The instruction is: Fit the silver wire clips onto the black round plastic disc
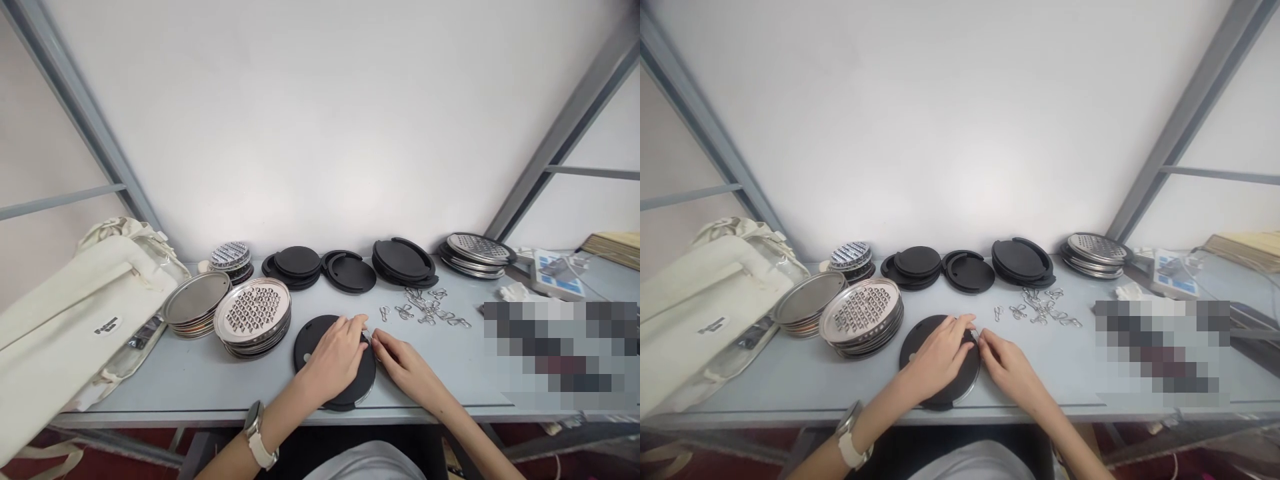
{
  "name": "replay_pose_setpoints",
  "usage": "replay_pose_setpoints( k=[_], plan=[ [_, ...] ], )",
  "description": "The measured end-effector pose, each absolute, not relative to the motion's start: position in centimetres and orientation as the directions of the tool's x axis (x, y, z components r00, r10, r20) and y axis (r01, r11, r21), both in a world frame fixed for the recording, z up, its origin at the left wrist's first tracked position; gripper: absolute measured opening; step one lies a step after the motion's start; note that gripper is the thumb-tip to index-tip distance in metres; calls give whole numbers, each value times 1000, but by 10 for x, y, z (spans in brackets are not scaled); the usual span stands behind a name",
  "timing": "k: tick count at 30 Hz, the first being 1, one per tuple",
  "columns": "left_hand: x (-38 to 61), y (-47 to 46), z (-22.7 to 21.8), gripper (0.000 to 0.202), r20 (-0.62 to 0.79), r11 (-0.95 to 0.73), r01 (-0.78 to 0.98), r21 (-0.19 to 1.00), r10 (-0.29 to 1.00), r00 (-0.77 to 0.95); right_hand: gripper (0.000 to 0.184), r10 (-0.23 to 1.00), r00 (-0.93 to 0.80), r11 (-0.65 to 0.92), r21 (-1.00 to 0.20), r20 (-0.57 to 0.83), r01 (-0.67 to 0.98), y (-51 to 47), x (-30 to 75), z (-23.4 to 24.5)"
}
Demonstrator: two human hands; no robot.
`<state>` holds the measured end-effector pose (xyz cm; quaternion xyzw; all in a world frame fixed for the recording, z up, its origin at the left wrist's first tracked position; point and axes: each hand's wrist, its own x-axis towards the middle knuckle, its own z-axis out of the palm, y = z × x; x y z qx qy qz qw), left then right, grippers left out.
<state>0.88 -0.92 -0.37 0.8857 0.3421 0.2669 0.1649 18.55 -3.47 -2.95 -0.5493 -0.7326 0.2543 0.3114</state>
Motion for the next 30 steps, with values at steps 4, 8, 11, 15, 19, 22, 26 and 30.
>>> replay_pose_setpoints(
  k=[4,8,11,15,19,22,26,30],
  plan=[
    [9,-10,-3,39,355,-717,516,468,688,633,30,962,-206,273,-708,180,652,-34,185,-30],
    [8,-10,-3,39,355,-721,517,461,684,637,32,963,-209,268,-703,171,658,-33,185,-31],
    [9,-9,-3,38,358,-724,517,457,681,638,31,961,-215,275,-697,175,662,-32,185,-32],
    [9,-10,-3,40,350,-724,519,455,681,643,31,959,-213,281,-687,185,670,-32,185,-32],
    [8,-10,-2,40,345,-722,523,453,683,644,30,957,-212,289,-691,197,663,-33,185,-32],
    [8,-10,-2,40,346,-723,523,452,683,644,30,956,-213,292,-692,200,660,-33,186,-33],
    [8,-9,-3,39,347,-726,521,448,679,647,29,955,-212,297,-695,208,655,-33,187,-34],
    [9,-9,-3,39,346,-727,527,441,679,647,31,956,-217,293,-691,197,661,-33,187,-33]
  ],
)
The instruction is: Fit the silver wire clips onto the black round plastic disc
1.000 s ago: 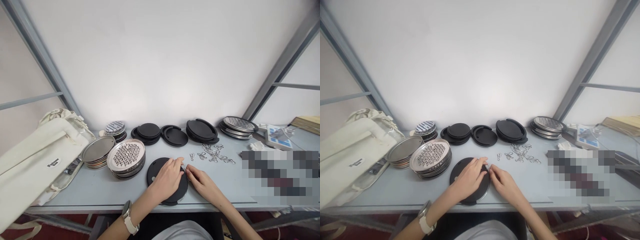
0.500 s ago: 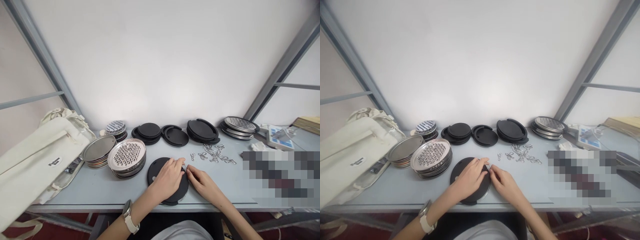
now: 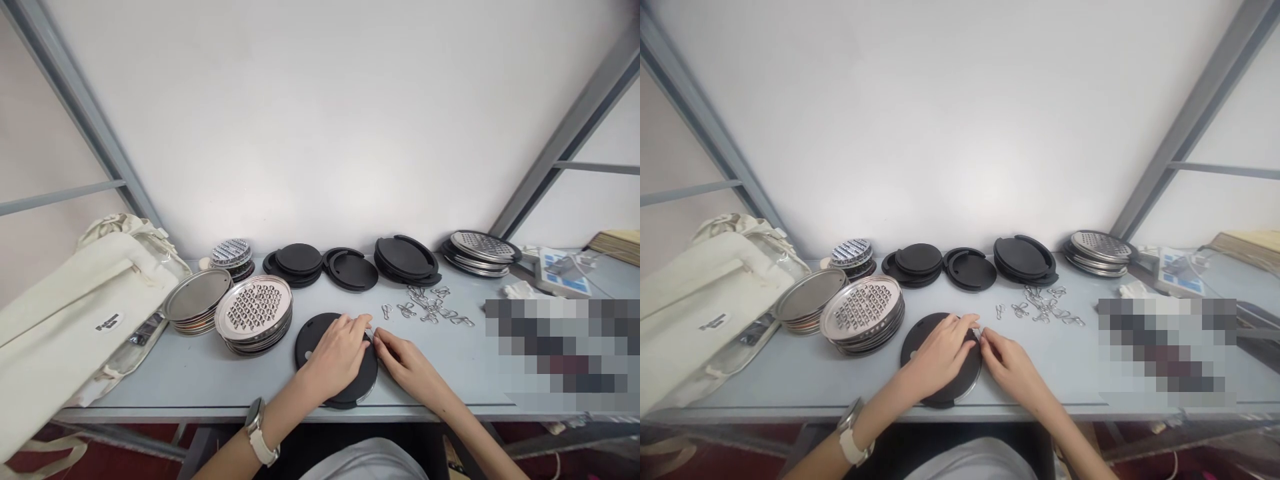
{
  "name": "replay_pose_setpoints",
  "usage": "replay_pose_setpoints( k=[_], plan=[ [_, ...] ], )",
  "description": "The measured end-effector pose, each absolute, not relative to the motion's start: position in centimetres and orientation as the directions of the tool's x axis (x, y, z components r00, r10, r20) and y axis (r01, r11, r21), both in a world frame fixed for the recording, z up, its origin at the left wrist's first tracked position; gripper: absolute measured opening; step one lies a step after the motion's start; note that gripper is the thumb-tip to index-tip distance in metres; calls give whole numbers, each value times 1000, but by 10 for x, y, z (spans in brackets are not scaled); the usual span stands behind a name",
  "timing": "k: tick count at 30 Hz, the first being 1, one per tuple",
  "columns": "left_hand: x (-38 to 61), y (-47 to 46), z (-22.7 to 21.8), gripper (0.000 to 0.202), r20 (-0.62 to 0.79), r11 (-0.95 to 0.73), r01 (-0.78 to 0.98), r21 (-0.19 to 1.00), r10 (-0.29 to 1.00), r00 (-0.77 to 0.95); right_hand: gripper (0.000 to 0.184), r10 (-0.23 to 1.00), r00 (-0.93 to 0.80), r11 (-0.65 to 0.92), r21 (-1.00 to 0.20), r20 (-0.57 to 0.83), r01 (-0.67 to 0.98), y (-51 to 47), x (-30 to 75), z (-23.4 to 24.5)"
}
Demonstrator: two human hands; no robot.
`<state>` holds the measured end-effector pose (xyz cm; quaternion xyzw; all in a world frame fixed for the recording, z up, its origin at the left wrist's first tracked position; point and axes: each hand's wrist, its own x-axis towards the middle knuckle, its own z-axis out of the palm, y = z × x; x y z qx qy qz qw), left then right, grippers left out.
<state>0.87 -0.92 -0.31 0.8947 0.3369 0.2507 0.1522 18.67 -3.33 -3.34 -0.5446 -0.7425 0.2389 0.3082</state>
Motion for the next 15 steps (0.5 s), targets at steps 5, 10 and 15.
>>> replay_pose_setpoints(
  k=[5,10,15],
  plan=[
    [8,-10,-2,39,342,-720,527,452,685,644,30,957,-217,289,-691,192,663,-33,186,-33],
    [9,-9,-5,38,355,-723,530,442,684,638,30,958,-210,285,-692,193,663,-33,186,-34],
    [9,-9,-4,38,352,-728,531,433,679,644,31,959,-221,280,-691,175,667,-33,187,-34]
  ],
)
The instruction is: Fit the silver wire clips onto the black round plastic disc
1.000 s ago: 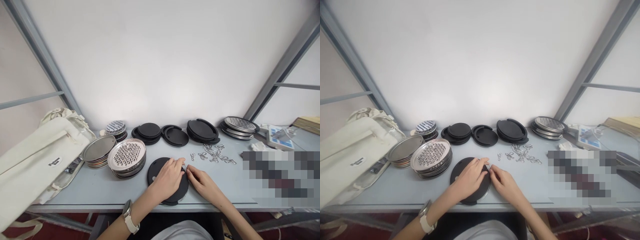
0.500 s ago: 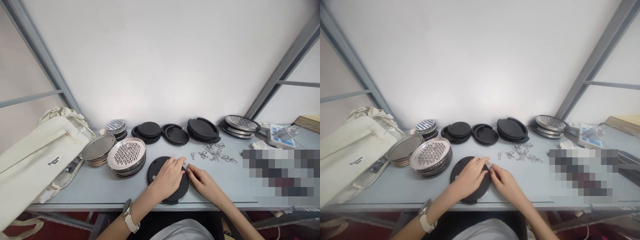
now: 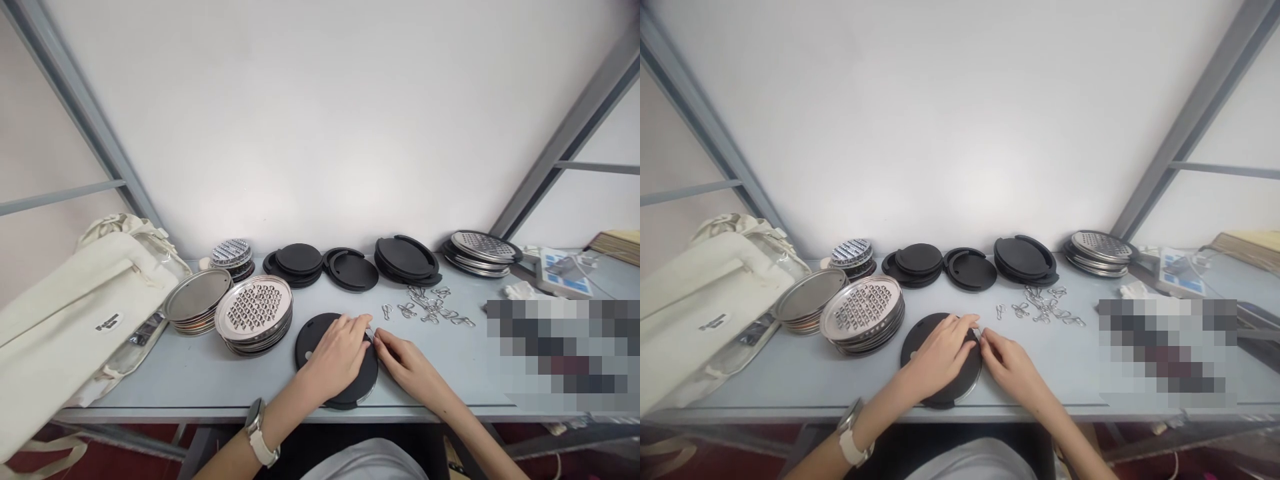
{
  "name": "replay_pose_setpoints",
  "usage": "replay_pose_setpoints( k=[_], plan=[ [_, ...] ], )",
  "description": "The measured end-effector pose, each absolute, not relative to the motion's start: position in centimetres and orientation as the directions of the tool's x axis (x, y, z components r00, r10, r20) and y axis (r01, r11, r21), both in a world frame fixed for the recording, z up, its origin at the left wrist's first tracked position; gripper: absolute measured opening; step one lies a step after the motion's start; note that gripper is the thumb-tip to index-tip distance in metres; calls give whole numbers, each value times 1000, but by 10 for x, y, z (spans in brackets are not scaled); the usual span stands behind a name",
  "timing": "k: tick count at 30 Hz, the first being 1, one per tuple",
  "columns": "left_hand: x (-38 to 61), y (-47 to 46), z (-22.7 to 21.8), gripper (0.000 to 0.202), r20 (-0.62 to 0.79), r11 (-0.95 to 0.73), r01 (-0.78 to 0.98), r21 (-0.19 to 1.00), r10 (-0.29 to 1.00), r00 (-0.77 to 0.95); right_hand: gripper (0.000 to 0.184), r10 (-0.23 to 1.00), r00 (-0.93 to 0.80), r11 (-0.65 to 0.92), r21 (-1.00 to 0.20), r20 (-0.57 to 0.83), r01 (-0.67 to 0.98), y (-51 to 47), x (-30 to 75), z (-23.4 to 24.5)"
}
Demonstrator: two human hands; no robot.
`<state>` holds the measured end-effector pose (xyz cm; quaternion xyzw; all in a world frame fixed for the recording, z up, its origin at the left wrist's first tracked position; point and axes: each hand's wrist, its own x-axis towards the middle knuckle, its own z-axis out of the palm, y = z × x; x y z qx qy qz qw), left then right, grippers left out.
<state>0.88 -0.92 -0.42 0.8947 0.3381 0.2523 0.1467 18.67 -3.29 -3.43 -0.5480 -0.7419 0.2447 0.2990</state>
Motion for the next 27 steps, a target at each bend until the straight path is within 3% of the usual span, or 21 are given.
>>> replay_pose_setpoints(
  k=[27],
  plan=[
    [8,-8,-6,38,360,-727,528,438,680,639,33,963,-225,260,-707,145,657,-34,187,-33]
  ],
)
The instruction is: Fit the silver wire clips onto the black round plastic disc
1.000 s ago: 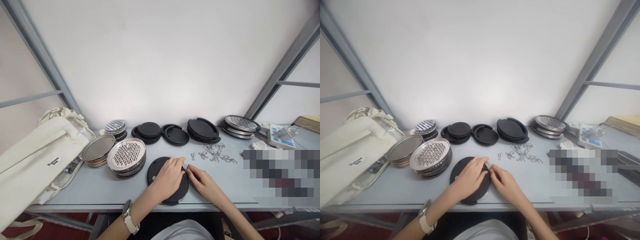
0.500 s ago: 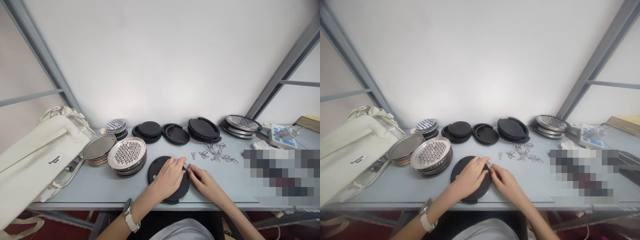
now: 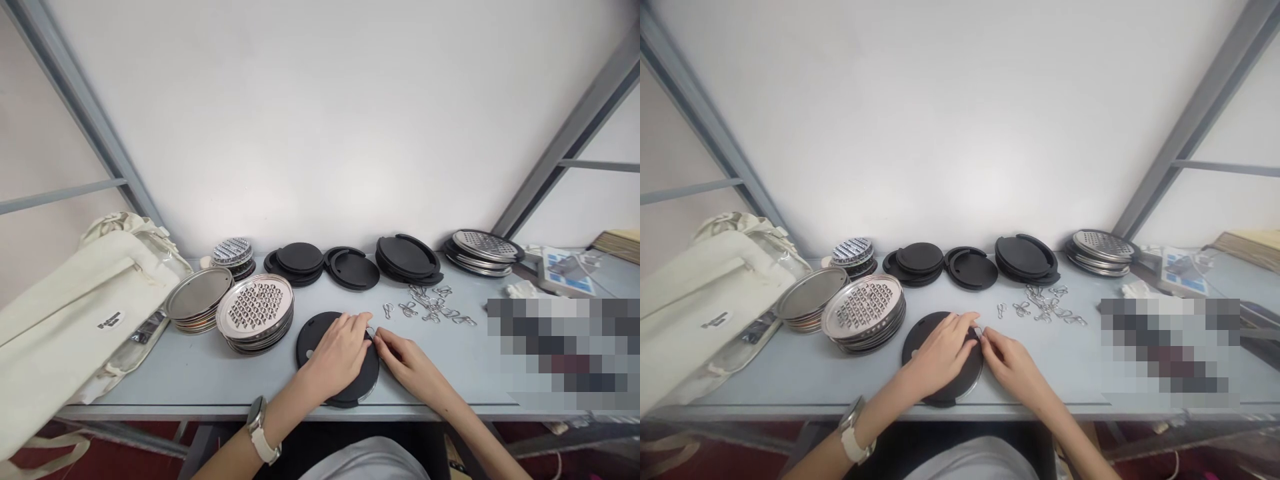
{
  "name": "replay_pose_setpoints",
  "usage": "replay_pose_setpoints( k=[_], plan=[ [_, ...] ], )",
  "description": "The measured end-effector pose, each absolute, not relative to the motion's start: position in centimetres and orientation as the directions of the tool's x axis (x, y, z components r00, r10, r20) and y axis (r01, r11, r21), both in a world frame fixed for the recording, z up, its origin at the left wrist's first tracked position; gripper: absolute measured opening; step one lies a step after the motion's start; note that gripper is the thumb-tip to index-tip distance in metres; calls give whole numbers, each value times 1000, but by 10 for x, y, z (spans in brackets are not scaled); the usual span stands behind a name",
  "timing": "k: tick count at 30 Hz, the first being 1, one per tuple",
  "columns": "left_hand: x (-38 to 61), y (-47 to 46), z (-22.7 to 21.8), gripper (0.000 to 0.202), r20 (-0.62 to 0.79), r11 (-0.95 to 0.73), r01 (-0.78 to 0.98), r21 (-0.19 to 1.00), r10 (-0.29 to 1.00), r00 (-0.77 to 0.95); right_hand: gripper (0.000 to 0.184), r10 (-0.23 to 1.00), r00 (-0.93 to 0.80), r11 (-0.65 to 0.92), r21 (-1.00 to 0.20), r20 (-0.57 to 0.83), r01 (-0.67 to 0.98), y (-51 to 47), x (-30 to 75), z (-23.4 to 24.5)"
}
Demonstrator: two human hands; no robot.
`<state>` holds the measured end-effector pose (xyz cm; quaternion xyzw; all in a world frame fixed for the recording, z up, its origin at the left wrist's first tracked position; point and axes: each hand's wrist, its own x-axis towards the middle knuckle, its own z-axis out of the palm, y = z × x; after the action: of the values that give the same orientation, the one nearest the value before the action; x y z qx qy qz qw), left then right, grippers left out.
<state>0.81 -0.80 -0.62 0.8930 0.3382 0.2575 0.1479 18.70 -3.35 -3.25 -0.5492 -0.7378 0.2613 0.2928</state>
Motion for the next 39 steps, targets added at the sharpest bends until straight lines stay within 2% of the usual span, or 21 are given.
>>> replay_pose_setpoints(
  k=[39],
  plan=[
    [8,-9,-3,31,352,-754,527,391,652,671,33,962,-225,270,-696,157,665,-33,187,-34]
  ],
)
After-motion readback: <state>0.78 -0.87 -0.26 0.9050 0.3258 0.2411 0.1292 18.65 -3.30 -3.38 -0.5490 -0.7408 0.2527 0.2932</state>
